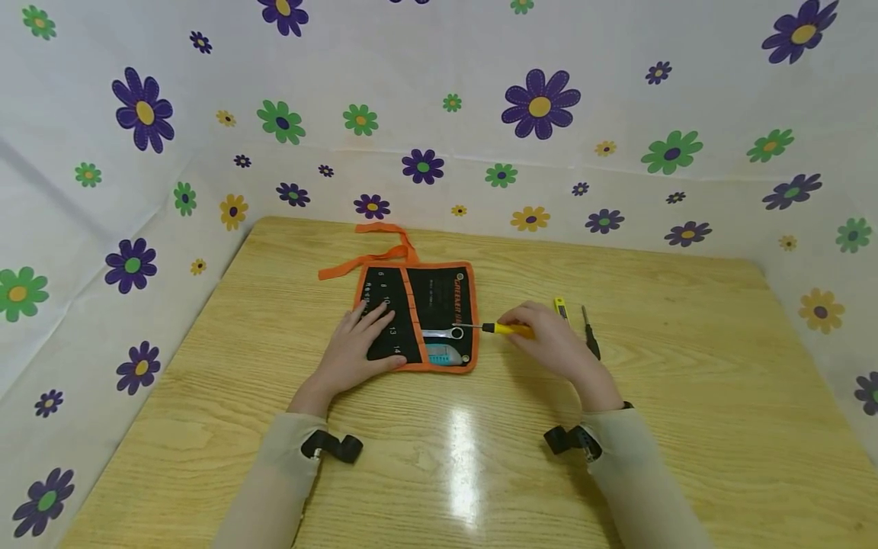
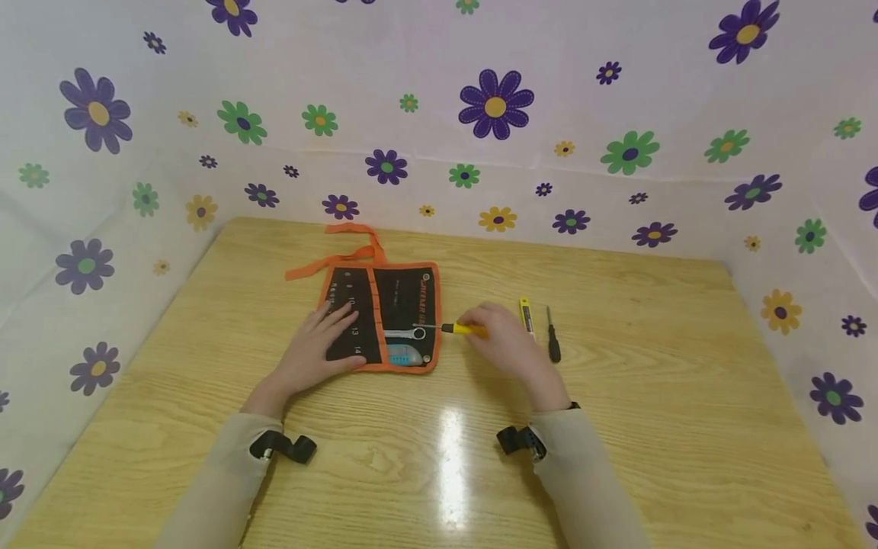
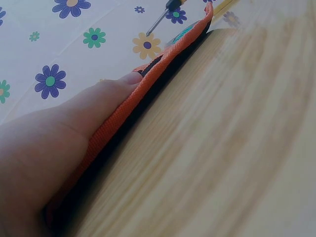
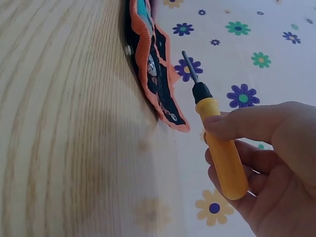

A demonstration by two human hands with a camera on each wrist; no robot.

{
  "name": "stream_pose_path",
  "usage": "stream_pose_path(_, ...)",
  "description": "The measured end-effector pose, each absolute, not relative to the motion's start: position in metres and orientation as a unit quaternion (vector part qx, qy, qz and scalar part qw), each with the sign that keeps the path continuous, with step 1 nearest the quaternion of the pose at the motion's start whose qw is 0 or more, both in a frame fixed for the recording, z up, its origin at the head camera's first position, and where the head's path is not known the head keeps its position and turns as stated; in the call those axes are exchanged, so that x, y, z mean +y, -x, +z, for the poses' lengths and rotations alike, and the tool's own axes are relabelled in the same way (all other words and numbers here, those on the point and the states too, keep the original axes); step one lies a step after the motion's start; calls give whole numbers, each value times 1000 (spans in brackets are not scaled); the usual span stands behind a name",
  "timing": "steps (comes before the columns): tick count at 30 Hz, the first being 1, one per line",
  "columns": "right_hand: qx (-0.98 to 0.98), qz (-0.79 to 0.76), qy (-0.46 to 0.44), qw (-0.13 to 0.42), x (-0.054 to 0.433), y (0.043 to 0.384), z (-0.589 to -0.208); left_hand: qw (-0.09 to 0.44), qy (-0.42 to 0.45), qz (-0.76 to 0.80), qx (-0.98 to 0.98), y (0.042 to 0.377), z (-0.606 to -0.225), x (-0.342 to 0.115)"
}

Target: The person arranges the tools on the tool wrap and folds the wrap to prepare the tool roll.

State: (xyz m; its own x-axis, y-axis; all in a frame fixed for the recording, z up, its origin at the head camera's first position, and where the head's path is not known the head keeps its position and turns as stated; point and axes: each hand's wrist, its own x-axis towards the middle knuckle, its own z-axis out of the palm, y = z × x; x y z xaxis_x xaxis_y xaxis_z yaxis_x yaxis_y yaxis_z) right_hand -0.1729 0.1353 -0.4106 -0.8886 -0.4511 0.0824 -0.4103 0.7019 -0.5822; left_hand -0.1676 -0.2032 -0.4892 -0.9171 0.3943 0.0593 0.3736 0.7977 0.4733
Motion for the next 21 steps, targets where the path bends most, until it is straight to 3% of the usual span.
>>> stream_pose_path(21, 924, -269, 267, 48, 92, 217, -430, 19, -202, 244, 948, 169, -492, -204)
